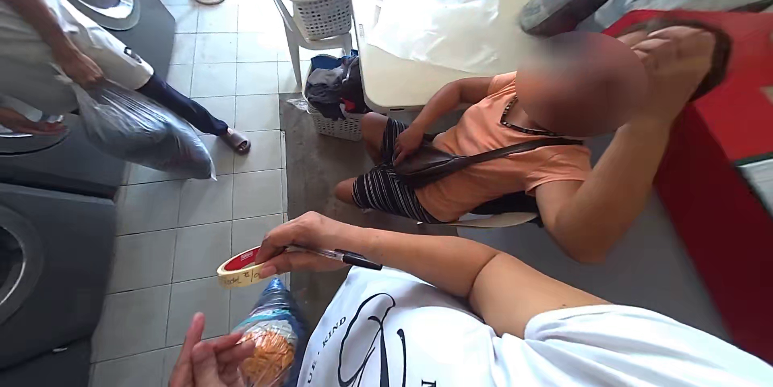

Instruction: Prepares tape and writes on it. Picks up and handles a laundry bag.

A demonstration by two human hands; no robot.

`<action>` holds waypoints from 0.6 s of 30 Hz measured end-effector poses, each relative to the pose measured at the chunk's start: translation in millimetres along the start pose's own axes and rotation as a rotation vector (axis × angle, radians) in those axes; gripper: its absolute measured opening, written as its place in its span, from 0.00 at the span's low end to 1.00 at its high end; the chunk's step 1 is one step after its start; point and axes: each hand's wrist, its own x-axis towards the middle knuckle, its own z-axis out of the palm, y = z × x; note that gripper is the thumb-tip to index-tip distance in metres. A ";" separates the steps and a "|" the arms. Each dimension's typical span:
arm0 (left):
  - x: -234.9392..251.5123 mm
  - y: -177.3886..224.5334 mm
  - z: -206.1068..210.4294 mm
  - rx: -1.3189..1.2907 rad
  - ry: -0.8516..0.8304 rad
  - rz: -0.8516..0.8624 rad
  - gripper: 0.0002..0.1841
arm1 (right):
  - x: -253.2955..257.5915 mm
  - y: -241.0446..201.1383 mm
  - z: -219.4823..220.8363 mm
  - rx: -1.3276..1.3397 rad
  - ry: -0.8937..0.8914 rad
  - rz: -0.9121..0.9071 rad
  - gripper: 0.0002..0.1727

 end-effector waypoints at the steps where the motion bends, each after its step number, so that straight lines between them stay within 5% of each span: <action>1: 4.5 1.5 2.5 0.019 -0.057 0.037 0.20 | -4.7 -1.8 4.1 -0.017 0.010 -0.013 0.10; 9: 30.0 9.8 6.6 0.307 -0.275 0.397 0.25 | -24.4 -17.9 26.0 -0.115 0.079 -0.017 0.12; 18: 11.9 8.5 -9.0 0.247 -0.174 0.390 0.14 | -45.4 -18.3 47.0 -0.159 0.075 0.048 0.13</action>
